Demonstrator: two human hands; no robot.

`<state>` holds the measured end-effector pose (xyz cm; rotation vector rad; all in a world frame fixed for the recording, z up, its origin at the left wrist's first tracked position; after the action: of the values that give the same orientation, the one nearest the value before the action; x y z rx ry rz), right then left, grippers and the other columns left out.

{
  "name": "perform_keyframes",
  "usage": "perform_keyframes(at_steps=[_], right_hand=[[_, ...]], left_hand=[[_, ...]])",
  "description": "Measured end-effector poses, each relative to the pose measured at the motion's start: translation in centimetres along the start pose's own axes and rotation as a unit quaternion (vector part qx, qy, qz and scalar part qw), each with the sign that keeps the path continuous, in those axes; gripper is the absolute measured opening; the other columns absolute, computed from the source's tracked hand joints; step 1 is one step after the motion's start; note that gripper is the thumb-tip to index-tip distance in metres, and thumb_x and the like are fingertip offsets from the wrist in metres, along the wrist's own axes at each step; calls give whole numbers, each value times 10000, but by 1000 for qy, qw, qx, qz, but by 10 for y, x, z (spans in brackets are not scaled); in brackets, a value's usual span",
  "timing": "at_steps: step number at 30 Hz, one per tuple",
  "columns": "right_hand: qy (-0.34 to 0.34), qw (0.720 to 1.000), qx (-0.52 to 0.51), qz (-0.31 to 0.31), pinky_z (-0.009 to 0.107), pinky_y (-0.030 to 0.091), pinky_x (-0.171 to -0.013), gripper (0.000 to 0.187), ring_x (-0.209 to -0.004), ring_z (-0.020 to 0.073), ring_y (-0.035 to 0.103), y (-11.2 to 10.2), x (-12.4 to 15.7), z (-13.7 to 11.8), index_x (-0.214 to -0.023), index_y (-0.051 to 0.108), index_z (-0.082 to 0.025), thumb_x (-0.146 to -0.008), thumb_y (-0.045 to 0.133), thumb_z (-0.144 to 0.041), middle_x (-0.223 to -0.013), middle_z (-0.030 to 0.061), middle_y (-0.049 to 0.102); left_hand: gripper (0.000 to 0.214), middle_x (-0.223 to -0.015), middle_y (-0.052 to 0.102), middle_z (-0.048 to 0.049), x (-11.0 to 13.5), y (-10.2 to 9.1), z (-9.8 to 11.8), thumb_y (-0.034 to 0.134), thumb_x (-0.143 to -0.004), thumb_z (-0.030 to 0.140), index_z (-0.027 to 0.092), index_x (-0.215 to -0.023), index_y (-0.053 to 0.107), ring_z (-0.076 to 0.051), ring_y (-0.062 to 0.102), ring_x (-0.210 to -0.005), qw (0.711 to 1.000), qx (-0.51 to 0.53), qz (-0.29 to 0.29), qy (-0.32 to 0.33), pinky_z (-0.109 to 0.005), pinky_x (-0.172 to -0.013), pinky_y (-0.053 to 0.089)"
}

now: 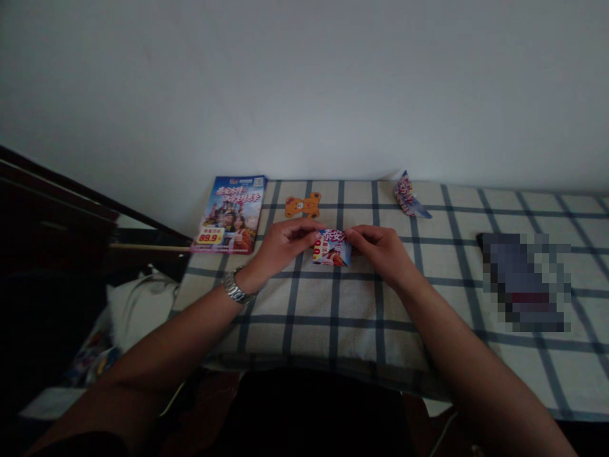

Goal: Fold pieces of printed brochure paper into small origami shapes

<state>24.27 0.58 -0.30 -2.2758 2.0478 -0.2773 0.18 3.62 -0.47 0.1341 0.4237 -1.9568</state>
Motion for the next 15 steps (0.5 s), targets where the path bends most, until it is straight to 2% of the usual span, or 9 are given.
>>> perform_keyframes(at_steps=[3,11,15], right_hand=[[-6,1000,12,-3,382,631,-794,384,-798,241,732,0,0,1,-908,853,-243,-885,784,-621,-876,39,808],[4,1000,-11,20,337,631,-738,398,-752,211,718,2,1,-2,-864,825,-217,-822,840,-612,-840,42,796],[3,1000,-14,-5,321,612,-731,369,-780,204,713,3,1,-6,-891,823,-231,-831,842,-594,-879,41,803]], left_hand=[[197,-1145,820,-59,0,0,2,727,-1000,302,215,-1159,805,-165,772,-1023,1000,-6,4,-7,-281,-911,610],[247,-1139,825,-59,0,0,2,736,-999,364,224,-1192,803,-175,781,-1009,1000,-3,3,-15,-286,-895,626],[233,-1156,824,-56,1,-1,3,727,-1008,350,235,-1193,809,-171,780,-1031,1000,-31,4,-4,-285,-914,618]])
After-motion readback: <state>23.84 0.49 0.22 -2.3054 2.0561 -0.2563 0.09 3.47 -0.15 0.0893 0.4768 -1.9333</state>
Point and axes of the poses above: each hand's wrist, its own x-axis away from the middle knuckle, its own y-axis out of the palm, z = x × y, the point moved 2 cm from there along -x, towards the middle knuckle
